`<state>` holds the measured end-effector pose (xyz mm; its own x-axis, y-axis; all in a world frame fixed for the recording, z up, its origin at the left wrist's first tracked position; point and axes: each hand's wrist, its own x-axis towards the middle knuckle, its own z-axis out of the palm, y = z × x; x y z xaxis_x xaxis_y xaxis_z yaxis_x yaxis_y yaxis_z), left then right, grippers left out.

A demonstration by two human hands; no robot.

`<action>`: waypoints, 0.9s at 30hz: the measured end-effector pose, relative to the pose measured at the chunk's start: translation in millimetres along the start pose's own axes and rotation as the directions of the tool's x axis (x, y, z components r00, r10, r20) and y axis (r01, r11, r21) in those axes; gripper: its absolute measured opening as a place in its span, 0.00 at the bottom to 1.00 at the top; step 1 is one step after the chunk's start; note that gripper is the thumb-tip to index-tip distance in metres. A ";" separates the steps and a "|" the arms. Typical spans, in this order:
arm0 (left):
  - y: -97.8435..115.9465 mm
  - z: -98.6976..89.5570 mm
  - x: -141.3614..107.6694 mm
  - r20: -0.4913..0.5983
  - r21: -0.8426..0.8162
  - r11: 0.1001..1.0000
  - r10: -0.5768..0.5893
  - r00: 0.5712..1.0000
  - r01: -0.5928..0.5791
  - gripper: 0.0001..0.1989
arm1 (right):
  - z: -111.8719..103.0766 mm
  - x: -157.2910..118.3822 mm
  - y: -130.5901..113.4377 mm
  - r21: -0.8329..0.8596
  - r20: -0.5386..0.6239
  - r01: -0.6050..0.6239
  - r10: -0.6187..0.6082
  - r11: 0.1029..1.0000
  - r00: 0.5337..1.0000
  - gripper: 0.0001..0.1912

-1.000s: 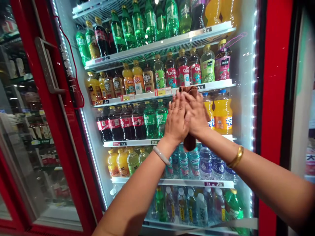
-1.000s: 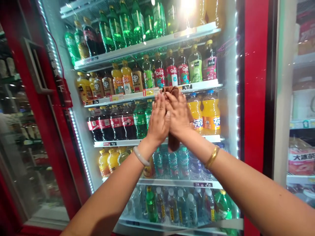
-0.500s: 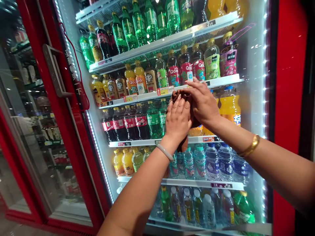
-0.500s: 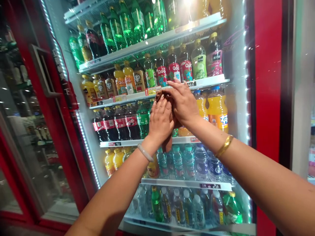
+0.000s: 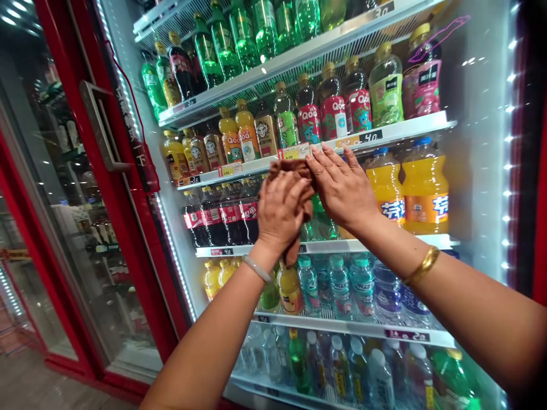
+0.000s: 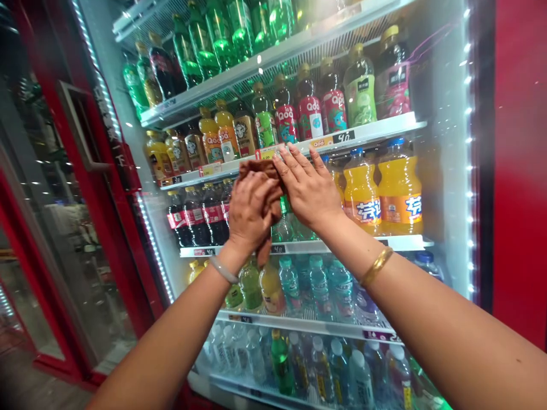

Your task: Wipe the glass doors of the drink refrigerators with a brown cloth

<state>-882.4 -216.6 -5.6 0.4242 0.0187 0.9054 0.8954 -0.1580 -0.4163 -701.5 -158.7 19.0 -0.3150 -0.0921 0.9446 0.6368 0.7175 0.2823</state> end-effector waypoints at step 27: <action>9.8 5.0 6.2 -0.085 0.037 0.981 -0.186 0.979 0.190 0.27 | 10.5 -4.4 0.8 0.017 -0.015 0.128 -0.128 0.992 0.992 0.33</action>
<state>-870.4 -213.1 -4.5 0.2372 -0.0367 0.9708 0.9639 -0.1152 -0.2399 -707.0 -150.4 13.3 -0.3831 -0.1936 0.9032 0.5793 0.7113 0.3981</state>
